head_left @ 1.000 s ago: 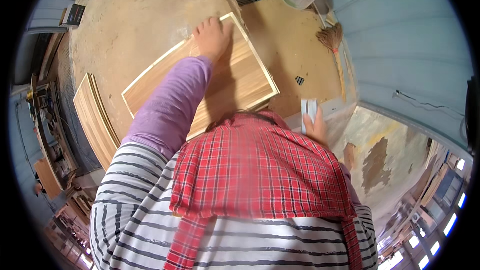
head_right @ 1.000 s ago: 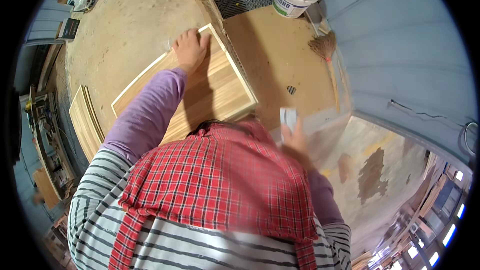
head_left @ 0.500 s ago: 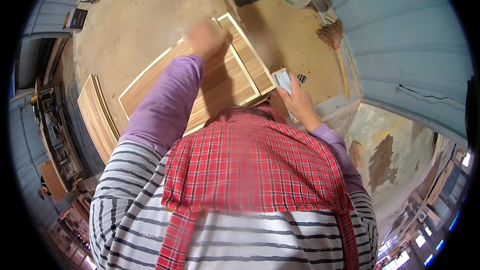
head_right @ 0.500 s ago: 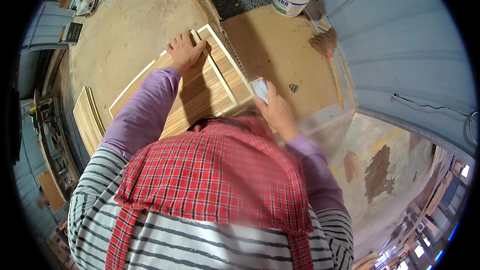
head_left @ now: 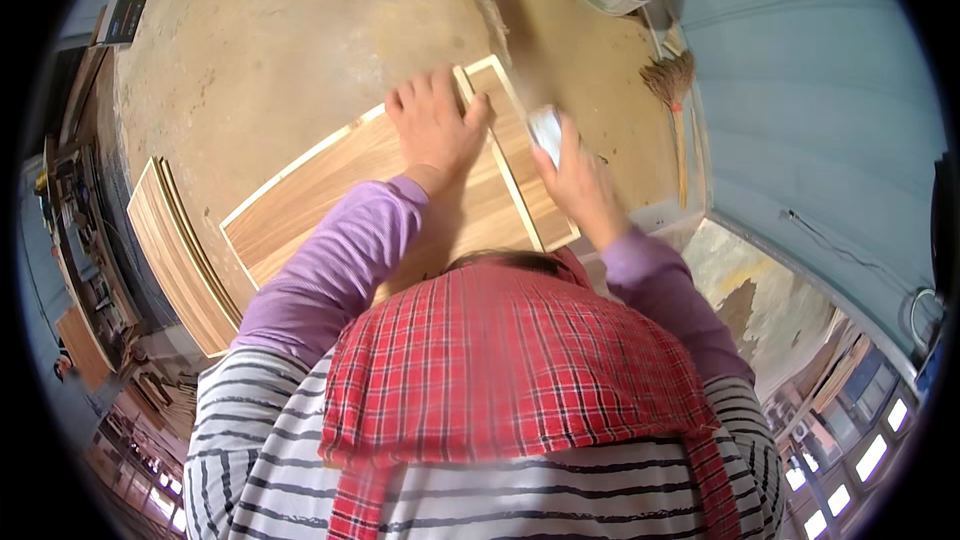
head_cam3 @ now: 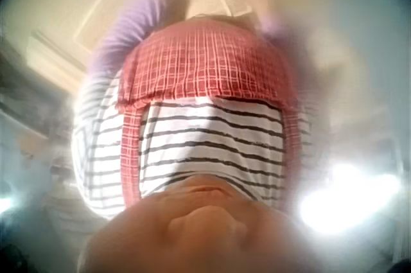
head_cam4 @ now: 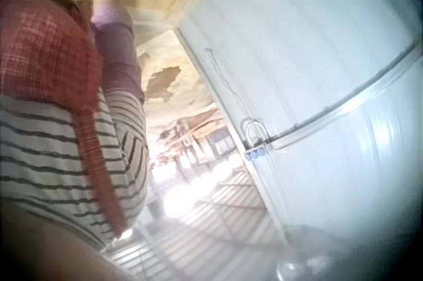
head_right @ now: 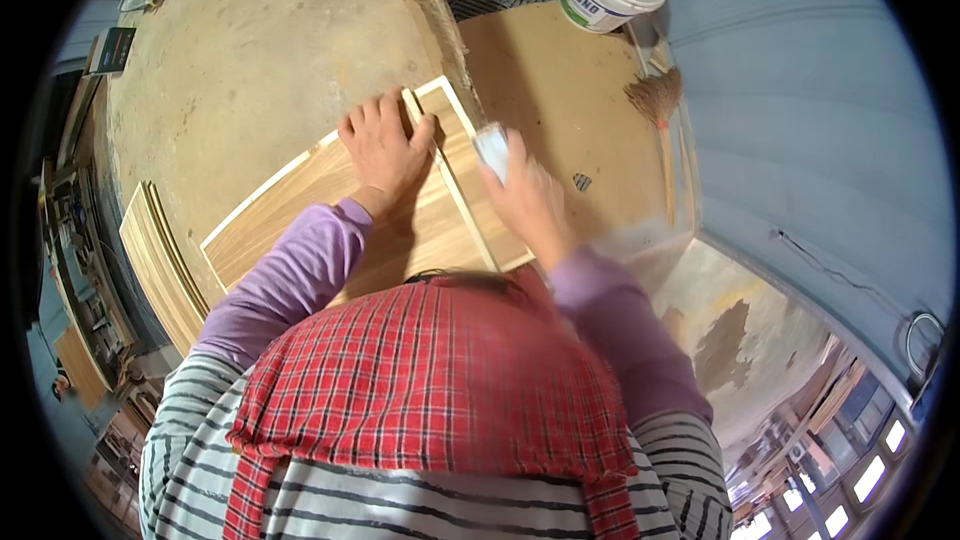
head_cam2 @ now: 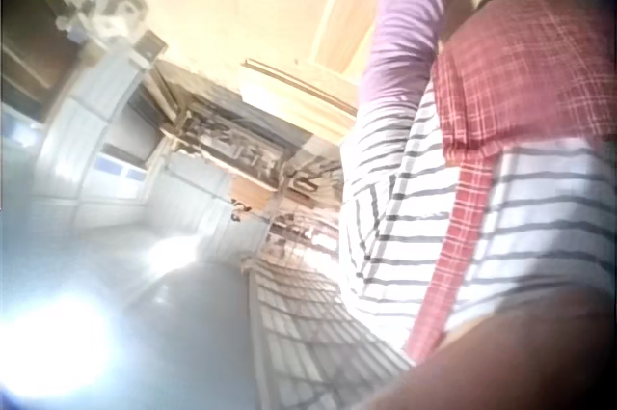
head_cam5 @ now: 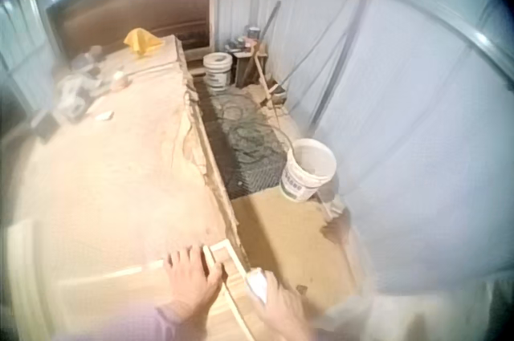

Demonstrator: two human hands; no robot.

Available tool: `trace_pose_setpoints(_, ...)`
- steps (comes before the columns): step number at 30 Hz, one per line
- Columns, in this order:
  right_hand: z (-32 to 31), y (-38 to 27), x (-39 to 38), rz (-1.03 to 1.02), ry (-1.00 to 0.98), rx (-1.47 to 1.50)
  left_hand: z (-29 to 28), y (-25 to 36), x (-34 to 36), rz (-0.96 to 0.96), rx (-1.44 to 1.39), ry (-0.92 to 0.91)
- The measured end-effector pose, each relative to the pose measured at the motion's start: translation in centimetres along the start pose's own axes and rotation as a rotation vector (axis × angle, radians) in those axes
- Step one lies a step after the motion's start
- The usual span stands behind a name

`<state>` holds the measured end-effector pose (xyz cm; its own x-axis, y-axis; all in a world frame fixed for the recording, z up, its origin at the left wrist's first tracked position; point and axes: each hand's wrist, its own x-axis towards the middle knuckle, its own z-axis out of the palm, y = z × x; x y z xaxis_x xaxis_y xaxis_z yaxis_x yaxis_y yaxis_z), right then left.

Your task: The person smooths the edges of rectangular wooden panels using a sanding block. They then apply a white adhesive from a bottle along the panel edges and wipe the excess with a yellow cloth. The person handles the panels one at a time, stacking them on a workbench in a workshop.

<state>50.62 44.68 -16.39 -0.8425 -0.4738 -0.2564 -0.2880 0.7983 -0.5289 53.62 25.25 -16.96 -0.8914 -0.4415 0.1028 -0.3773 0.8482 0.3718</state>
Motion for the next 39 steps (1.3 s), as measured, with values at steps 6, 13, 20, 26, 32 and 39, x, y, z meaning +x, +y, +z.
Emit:
trace_pose_setpoints(6, 0.9, -4.9, 14.0, -0.024, 0.036, 0.038, 0.2, 0.2, 0.2, 0.017, -0.017, 0.019)
trace_pose_setpoints(13, -0.3, -1.8, 4.0, -0.011, 0.019, 0.095, 0.7, -0.3, 0.2, 0.006, 0.004, 0.048)
trace_pose_setpoints(20, 2.3, 12.6, -18.2, 0.212, -0.246, 0.240, 1.0, -1.0, 0.3, 0.054, 0.031, 0.095)
trace_pose_setpoints(26, -1.0, 10.5, -21.2, 0.450, 0.059, 0.601, 0.7, 1.3, -1.9, 0.449, -0.018, -0.095)
trace_pose_setpoints(32, 1.1, 10.0, -17.9, 0.166, 0.184, 0.448, 0.8, 4.2, -5.6, 0.996, -0.046, -0.316)
trace_pose_setpoints(39, 1.2, 8.3, -14.1, 0.021, 0.273, 0.293, 0.4, 3.0, -5.4, 1.024, -0.103, -0.301)
